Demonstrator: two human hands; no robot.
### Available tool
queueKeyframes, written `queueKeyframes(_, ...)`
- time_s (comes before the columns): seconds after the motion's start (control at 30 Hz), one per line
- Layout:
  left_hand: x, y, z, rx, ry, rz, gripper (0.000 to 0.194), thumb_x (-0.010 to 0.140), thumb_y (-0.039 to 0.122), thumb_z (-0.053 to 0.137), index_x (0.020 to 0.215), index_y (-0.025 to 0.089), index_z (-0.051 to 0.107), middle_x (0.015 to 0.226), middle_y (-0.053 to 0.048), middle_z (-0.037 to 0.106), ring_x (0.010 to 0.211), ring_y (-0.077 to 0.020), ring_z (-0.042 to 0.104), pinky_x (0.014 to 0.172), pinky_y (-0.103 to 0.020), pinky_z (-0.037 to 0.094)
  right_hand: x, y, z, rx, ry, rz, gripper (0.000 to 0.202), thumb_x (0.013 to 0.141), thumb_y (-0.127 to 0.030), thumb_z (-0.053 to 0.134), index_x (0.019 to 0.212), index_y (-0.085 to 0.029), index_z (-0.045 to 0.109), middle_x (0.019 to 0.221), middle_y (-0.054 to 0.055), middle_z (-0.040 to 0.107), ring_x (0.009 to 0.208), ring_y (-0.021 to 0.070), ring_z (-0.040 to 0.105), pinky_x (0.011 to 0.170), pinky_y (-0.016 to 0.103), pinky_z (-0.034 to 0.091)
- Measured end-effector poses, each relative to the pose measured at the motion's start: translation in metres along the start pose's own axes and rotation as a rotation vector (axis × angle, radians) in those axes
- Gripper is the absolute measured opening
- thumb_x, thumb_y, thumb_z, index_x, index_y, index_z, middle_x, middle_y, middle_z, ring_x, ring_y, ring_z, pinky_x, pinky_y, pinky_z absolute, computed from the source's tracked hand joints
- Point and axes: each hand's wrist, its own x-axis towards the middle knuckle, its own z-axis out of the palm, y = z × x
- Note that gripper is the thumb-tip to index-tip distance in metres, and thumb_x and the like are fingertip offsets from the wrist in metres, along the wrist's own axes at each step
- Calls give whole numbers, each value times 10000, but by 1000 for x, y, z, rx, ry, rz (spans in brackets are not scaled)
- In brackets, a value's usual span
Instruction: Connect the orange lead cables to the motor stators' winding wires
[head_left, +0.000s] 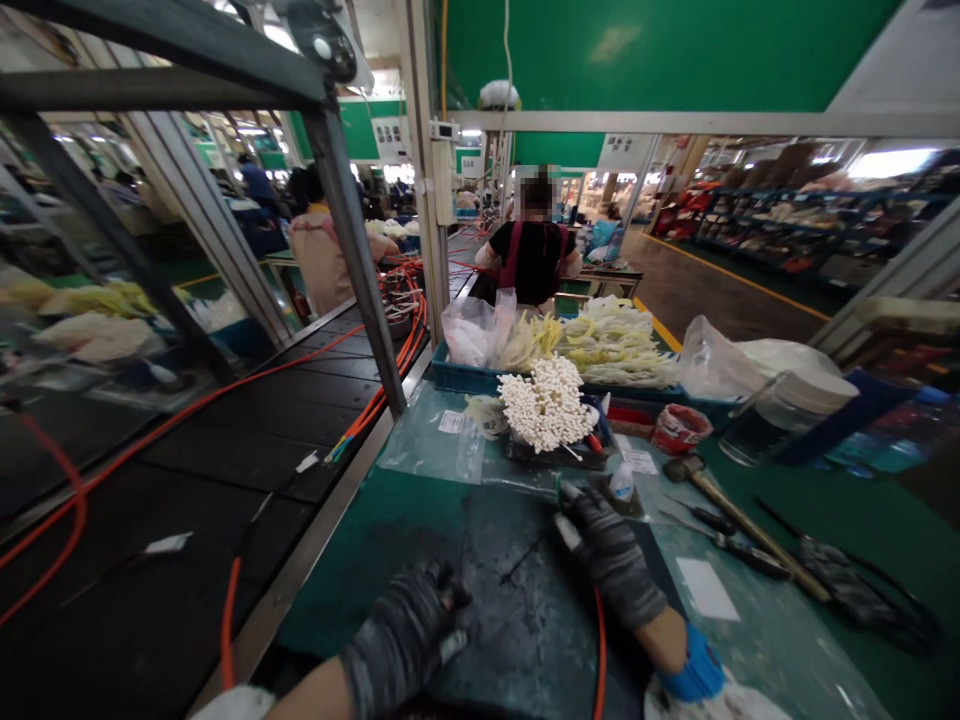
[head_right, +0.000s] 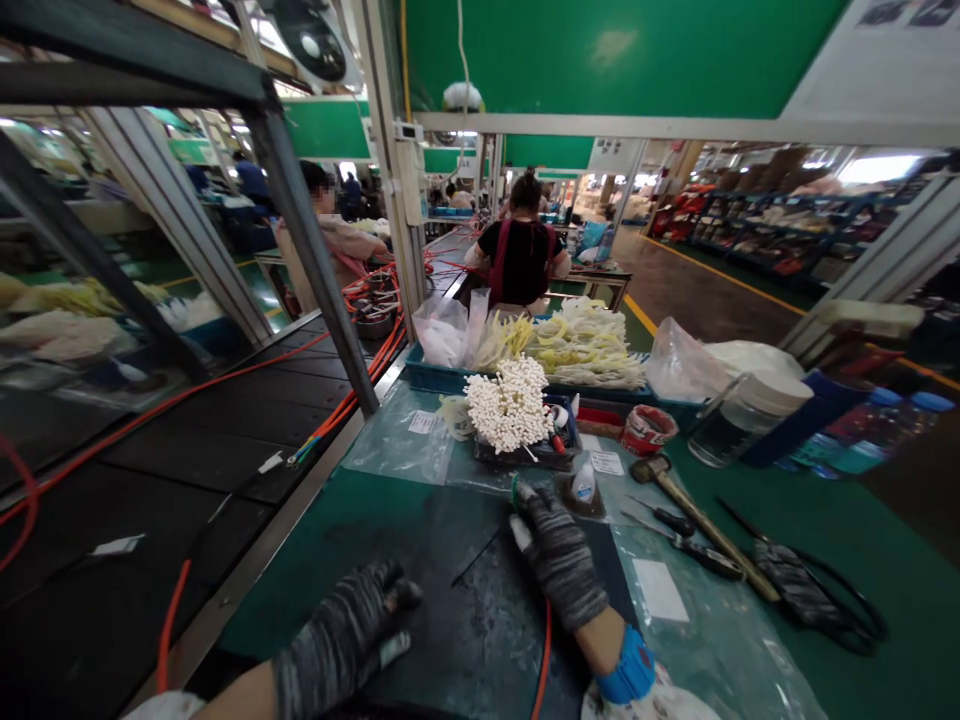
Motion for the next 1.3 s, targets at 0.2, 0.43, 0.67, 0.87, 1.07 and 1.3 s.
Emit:
queueKeyframes(0.2,6,10,-13,-25,-164,-92,417,1045,455,756,1425,281,759,1433,-155,735,1296,-400,735,1130,-569,623,13,14,-15,-54,56,72,417,1099,-398,592,1465,-291,761,1402,170,805,1309,441,783,1186,765,601)
queueKeyframes(0.43,6,7,-1,1,-75,-41,387,1051,509,732,1351,267,766,1354,-153,742,1203,-364,740,1067,-513,632,9,9,-10,-112,17,41,402,1087,-409,579,1370,-218,791,1322,184,828,1243,415,803,1157,680,643)
queueKeyframes(0.67,6,9,-5,4,-97,-34,389,1049,520,719,1326,250,760,1304,-154,738,1161,-357,742,1033,-503,641,8,9,-15,-139,-32,7,459,1087,-472,556,1363,-206,808,1324,173,826,1242,390,806,1145,642,663)
queueKeyframes(0.87,7,11,-11,30,-92,-14,392,1016,506,755,1302,238,743,1286,-141,729,1138,-328,736,1017,-450,640,5,17,-12,-164,-43,-39,418,1079,-402,559,1362,-243,823,1352,148,811,1232,360,807,1081,569,704)
queueKeyframes(1.07,7,10,-10,-15,-123,-29,403,1040,522,734,1327,239,747,1279,-148,725,1163,-355,734,1043,-512,642,1,22,-8,-155,-53,-59,383,1064,-391,621,1367,-270,821,1356,163,804,1228,400,799,1062,584,708)
queueKeyframes(1.3,11,9,-3,-49,-147,-43,427,1031,535,729,1338,239,759,1246,-151,730,1159,-384,744,1038,-560,641,1,20,-9,-180,-85,-7,421,1076,-410,560,1350,-240,833,1323,159,799,1189,365,806,1024,542,714)
